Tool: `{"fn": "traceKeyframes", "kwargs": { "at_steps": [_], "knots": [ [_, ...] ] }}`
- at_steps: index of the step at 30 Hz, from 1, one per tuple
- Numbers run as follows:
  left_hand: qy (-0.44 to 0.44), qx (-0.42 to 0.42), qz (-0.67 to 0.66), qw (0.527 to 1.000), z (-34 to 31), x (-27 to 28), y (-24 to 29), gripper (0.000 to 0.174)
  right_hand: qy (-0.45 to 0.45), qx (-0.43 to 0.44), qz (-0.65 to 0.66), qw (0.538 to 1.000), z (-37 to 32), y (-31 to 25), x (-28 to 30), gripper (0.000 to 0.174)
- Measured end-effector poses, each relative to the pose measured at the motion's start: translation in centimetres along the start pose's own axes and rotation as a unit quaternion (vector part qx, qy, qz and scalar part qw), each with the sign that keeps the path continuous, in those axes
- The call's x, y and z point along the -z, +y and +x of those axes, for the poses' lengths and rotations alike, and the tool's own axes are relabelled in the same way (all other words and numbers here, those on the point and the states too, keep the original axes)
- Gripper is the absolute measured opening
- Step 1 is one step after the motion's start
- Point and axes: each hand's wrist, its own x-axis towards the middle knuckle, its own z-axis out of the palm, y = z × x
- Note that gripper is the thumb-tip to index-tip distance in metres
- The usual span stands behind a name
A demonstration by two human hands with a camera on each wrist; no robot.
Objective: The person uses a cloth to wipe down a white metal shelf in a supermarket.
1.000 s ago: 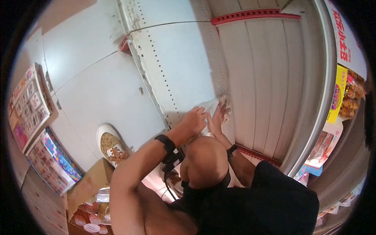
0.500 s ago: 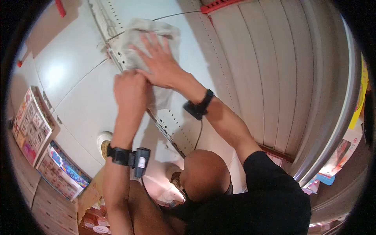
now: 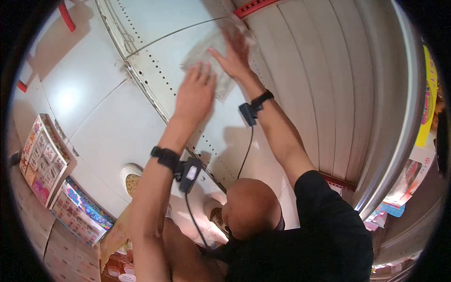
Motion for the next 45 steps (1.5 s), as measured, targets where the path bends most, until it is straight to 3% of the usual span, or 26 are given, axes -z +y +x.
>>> {"fn": "traceKeyframes", "kwargs": {
  "at_steps": [1,3,5,9,11,14,17,19,23,24,25,27,29,32,35,41,45],
  "knots": [
    [-0.021,-0.009,-0.026,0.999,0.8,-0.5,0.9,0.050,-0.002,-0.010,-0.034,0.999,-1.0,2.1,0.0,0.102],
    [-0.042,-0.023,-0.054,0.997,1.3,-1.7,3.1,0.050,-0.030,-0.140,-0.048,0.989,-3.8,4.3,0.9,0.102],
    [-0.048,-0.064,-0.048,0.996,0.8,-3.2,5.0,0.045,0.005,-0.171,-0.072,0.983,-7.4,6.6,-0.1,0.102],
    [-0.083,-0.123,-0.054,0.987,-1.7,-3.5,7.8,0.035,-0.017,-0.259,-0.040,0.965,-16.6,7.1,1.0,0.103],
    [-0.182,-0.167,-0.118,0.962,-3.5,-2.1,9.7,0.025,-0.048,-0.266,-0.044,0.962,-22.0,6.9,1.8,0.102],
    [-0.217,-0.214,-0.133,0.943,-6.0,-1.9,12.2,0.019,-0.054,-0.250,-0.032,0.966,-29.9,5.9,2.8,0.099],
    [-0.154,-0.234,-0.169,0.945,-10.0,-5.2,14.6,0.023,-0.102,-0.263,-0.052,0.958,-37.1,4.1,3.5,0.097],
    [-0.167,-0.250,-0.179,0.937,-11.1,-5.8,14.8,0.021,-0.105,-0.190,-0.034,0.976,-39.7,2.8,4.0,0.097],
    [-0.167,-0.226,-0.215,0.935,-11.8,-4.3,13.5,0.014,-0.101,-0.139,-0.002,0.985,-37.0,1.3,4.2,0.099],
    [-0.172,-0.222,-0.212,0.936,-11.7,-3.7,12.6,0.014,-0.123,-0.068,0.000,0.990,-34.7,0.4,4.5,0.098],
    [-0.164,-0.184,-0.224,0.943,-11.7,-2.9,11.5,0.013,-0.145,0.000,0.002,0.989,-32.4,-0.6,4.9,0.097],
    [-0.165,-0.106,-0.194,0.961,-11.0,-0.1,9.0,0.013,-0.166,0.039,0.001,0.985,-26.6,-3.4,4.7,0.097],
    [-0.138,-0.049,-0.126,0.981,-9.6,2.9,5.3,0.011,-0.147,0.059,0.016,0.987,-21.5,-5.6,3.7,0.096],
    [-0.085,0.020,-0.046,0.995,-8.6,5.8,1.3,0.007,-0.044,0.082,0.014,0.996,-15.9,-8.7,0.6,0.091],
    [-0.026,0.026,-0.027,0.999,-9.2,6.1,0.3,0.021,0.004,0.115,0.011,0.993,-13.2,-9.8,-0.9,0.087],
    [-0.003,0.011,0.065,0.998,-10.3,5.1,2.2,0.044,0.048,0.139,0.040,0.988,-14.2,-9.0,-1.5,0.082],
    [-0.043,-0.003,0.071,0.997,-11.1,5.1,3.1,0.042,0.067,0.129,0.040,0.988,-14.8,-9.4,-1.8,0.083]
  ]
}}
